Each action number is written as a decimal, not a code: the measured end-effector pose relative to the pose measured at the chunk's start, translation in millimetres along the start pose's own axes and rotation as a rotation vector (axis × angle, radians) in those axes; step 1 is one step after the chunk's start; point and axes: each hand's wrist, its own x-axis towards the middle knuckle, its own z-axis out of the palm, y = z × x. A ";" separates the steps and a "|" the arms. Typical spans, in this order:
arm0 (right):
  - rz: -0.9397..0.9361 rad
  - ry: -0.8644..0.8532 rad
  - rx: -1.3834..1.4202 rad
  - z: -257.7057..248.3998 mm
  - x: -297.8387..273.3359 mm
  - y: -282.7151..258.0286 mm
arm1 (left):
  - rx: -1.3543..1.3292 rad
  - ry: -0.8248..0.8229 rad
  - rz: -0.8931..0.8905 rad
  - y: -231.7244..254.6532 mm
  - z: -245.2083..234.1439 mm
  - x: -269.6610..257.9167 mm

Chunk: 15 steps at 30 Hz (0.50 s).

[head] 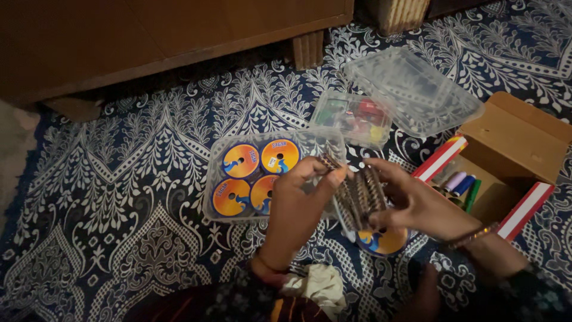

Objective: The person organizes craft supplies by placing several reels of decorative tape, thread spools, and small plastic containers into separate boxes while sitting on a patterned rug.

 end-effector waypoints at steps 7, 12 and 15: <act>0.544 0.148 -0.101 5.6 8.1 1.5 | -0.157 -0.113 0.088 51.9 -16.1 -10.1; 0.297 0.194 0.343 5.2 10.1 6.7 | -0.231 -0.069 -0.028 46.8 -20.1 -3.5; 0.161 0.152 0.284 2.7 10.2 16.4 | -0.159 -0.186 -0.042 38.5 -12.7 -4.3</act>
